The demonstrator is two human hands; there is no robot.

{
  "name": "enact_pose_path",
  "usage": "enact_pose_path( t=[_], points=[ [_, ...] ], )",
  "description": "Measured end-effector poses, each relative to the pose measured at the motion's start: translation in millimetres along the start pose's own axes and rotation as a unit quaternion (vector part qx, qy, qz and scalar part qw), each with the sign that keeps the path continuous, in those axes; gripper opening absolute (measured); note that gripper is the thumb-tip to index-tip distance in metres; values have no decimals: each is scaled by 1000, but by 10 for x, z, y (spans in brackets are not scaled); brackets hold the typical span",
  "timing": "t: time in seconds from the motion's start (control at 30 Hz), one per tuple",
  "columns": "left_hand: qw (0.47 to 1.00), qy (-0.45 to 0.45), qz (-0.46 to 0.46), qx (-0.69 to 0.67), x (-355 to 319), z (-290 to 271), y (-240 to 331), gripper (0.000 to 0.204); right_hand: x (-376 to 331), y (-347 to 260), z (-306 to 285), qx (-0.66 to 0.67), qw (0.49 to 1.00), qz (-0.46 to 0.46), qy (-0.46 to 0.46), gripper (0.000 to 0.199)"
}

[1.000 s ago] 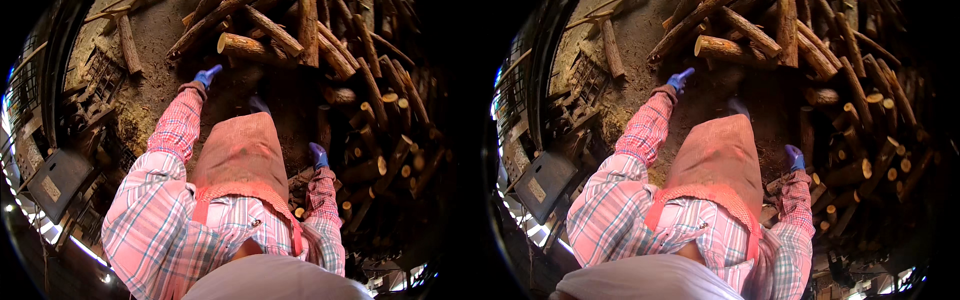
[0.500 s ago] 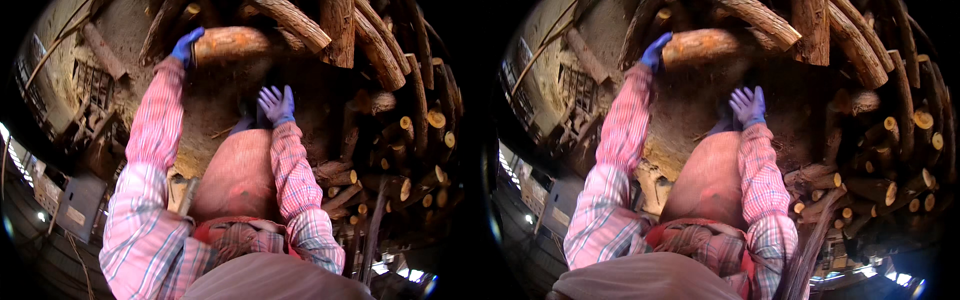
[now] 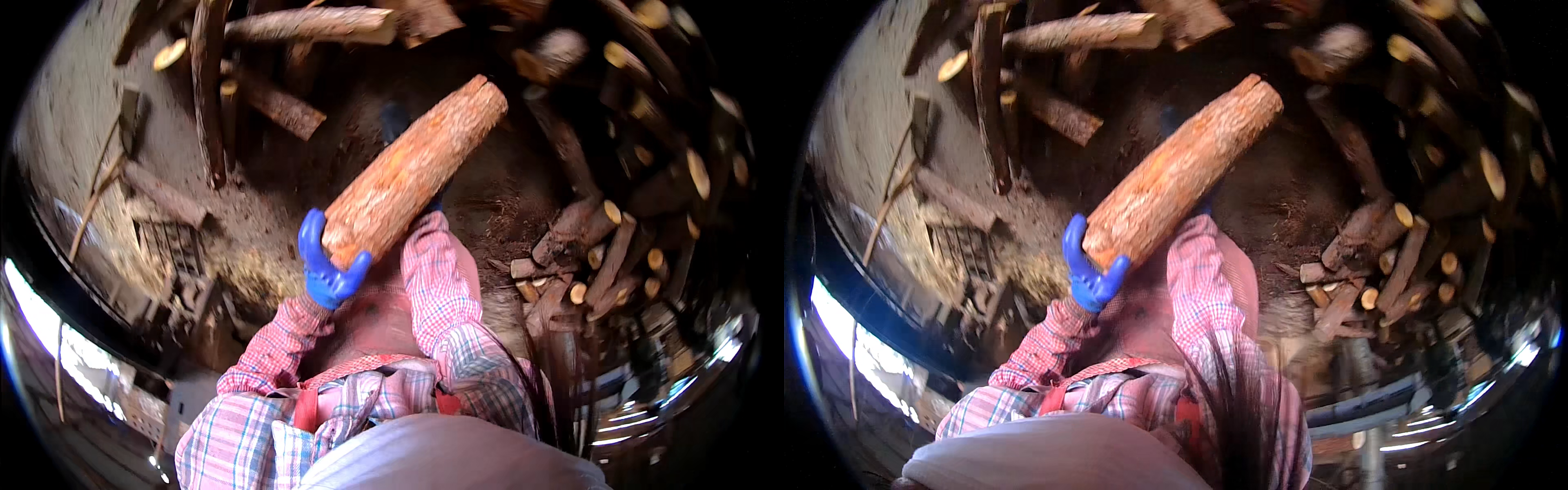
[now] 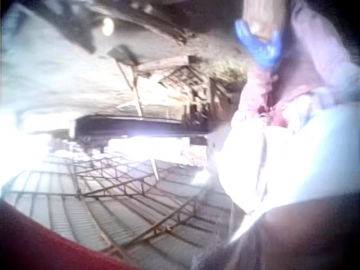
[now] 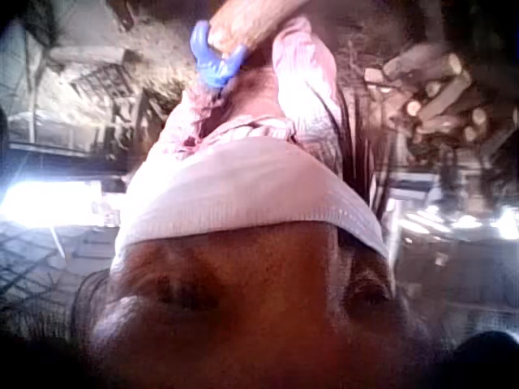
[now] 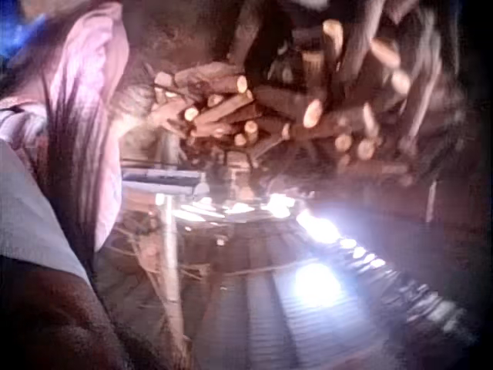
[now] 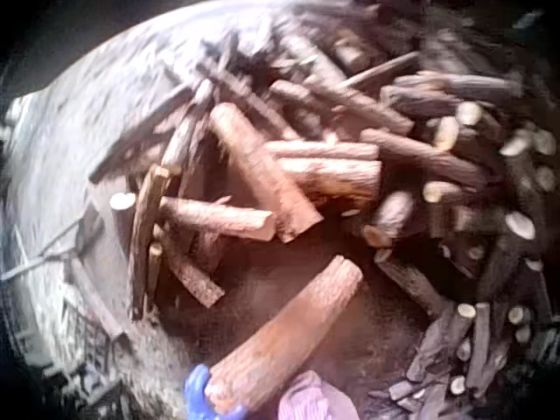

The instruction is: The person repeatedly picks up logs from a pile and feeds them into a wood-cutting machine. They handle the logs with gloved hands, positioning them on the machine's platform before the blade cuts them. The cut pieces fall away, and the person continues the cycle by selecting new logs from the surrounding pile.

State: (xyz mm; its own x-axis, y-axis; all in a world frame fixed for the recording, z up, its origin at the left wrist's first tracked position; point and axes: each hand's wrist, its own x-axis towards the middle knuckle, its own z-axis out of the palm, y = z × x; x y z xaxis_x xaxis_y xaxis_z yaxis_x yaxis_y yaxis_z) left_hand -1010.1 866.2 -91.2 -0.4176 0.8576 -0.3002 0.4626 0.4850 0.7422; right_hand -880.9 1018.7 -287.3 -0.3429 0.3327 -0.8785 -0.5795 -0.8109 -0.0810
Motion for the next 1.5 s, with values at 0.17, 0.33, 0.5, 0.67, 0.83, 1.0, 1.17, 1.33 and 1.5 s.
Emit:
enact_pose_path(
  t=[0.17, 0.33, 0.5, 0.67, 0.83, 1.0, 1.17, 1.33, 1.5],
  points=[
    [983, -98, 153, -34, -809, -371, 1039, 87, -1746, -546, -168, 21, 991, -110, -71, 75],
    [933, -305, 1, -192, -724, -334, 1854, 71, -3378, -1335, -388, 23, 933, -338, -117, 73],
    [714, -630, 163, -260, -167, 327, 3895, 68, -4552, -1266, -607, 15, 835, -538, -113, 72],
    [681, -672, 149, -250, -641, 1540, 4473, 91, -5521, -1480, -1211, -3, 751, -642, -153, 68],
    [590, -771, 239, 21, -1404, 2880, 5698, 100, -6633, -1829, -2301, -48, 830, -555, -21, 49],
    [418, -719, 543, 115, -3362, 3542, 7295, 107, -7174, -2226, -3500, 141, 781, -608, 22, 44],
    [237, -511, 806, 182, -4495, 4525, 8033, 113, -7915, -2519, -4178, 173, 622, -764, -3, 44],
    [91, -467, 829, 294, -5729, 5322, 7602, 113, -8295, -2077, -4237, 110, 734, -617, 261, 68],
    [51, -445, 893, 42, -5825, 5663, 7094, 89, -7776, -1722, -4020, -73, 860, -480, 160, 56]
  ],
)
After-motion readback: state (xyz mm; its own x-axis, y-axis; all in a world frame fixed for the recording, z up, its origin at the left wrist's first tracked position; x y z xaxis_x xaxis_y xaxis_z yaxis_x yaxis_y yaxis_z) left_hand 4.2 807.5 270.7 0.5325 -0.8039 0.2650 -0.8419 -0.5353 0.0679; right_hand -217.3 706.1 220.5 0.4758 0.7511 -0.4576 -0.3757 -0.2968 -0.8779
